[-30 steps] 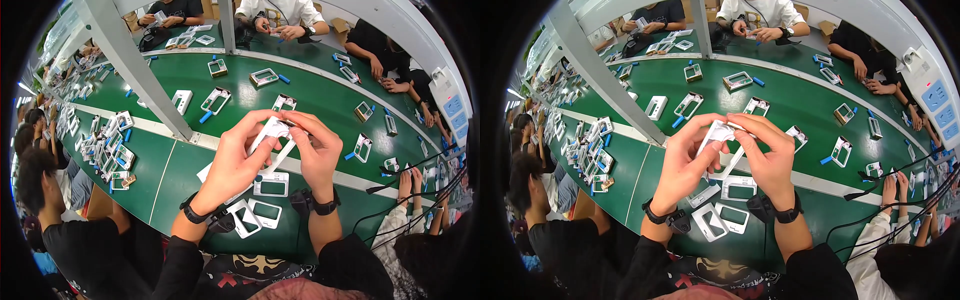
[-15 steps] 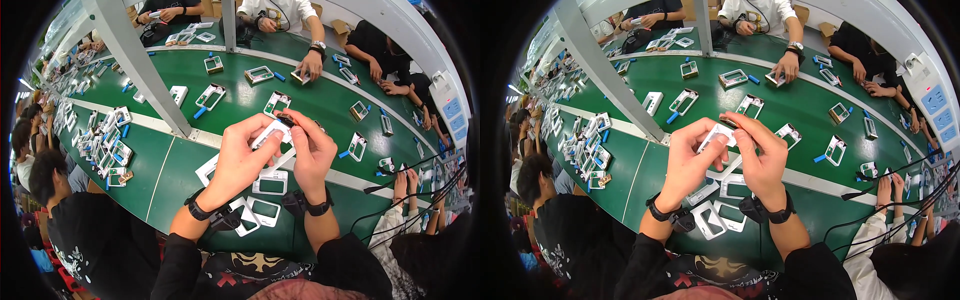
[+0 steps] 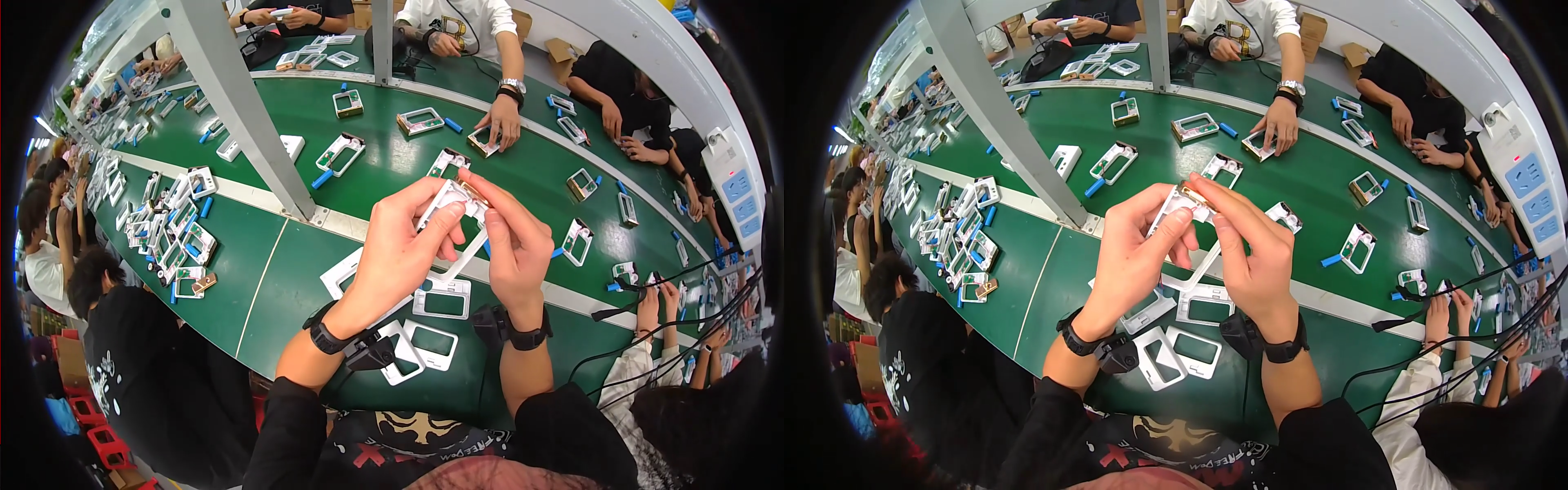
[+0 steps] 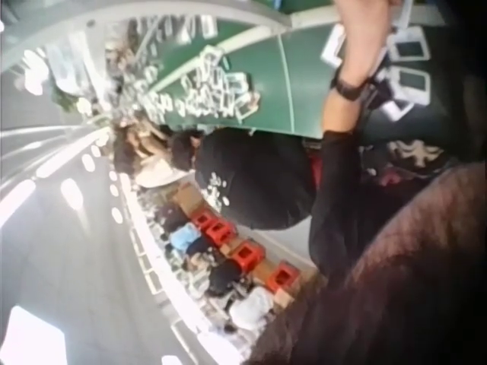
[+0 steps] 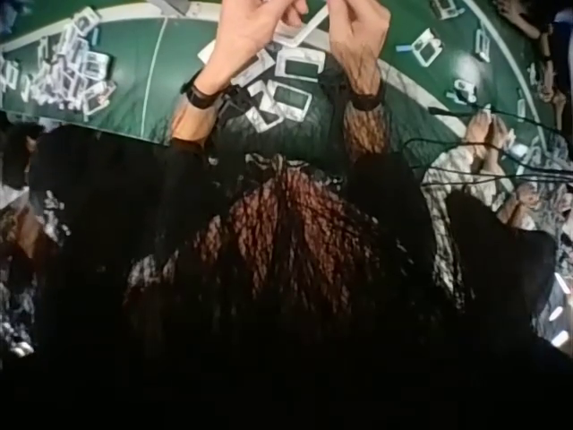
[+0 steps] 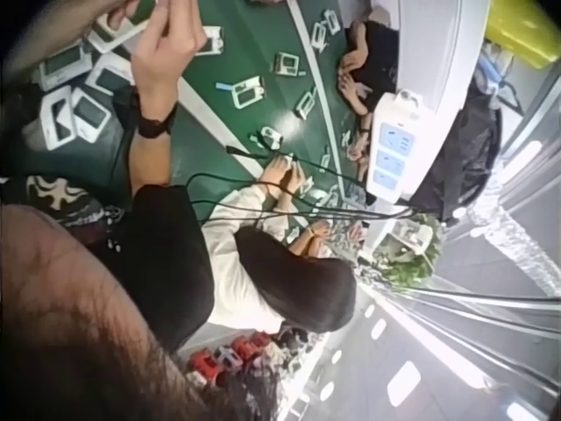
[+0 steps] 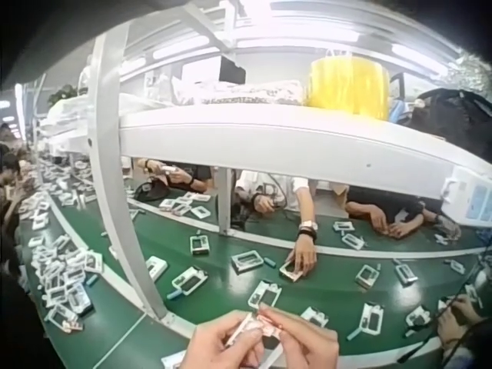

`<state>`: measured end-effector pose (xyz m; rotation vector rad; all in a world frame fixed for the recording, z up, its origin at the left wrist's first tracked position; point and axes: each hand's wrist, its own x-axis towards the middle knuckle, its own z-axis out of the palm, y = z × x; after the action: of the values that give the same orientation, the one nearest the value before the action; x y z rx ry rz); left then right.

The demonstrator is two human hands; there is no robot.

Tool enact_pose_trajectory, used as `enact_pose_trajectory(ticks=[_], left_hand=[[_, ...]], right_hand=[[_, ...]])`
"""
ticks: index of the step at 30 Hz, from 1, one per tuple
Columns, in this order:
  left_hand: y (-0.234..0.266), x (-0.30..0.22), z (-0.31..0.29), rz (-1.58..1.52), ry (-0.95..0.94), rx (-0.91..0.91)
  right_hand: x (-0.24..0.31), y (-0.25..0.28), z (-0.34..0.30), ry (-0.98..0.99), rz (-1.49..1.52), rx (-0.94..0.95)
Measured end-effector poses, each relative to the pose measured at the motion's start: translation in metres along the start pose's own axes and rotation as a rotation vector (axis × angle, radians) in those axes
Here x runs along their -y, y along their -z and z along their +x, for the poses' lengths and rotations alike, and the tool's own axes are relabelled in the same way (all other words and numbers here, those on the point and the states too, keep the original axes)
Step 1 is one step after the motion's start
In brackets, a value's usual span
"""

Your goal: Assembling components into electronic device casings on an assembly line.

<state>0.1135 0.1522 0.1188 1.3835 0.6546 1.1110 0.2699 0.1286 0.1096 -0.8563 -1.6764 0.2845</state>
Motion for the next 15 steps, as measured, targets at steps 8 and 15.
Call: enact_pose_trajectory(ticks=[8, 15], left_hand=[[-0.0018, -0.0025, 0.0016, -0.037, 0.04, 0.064], [-0.0022, -0.0032, 0.0016, -0.105, 0.075, 0.094]], right_hand=[[-0.005, 0.0043, -0.002, -0.061, -0.009, -0.04], [-0.0052, 0.0081, -0.0032, -0.069, -0.019, -0.056]])
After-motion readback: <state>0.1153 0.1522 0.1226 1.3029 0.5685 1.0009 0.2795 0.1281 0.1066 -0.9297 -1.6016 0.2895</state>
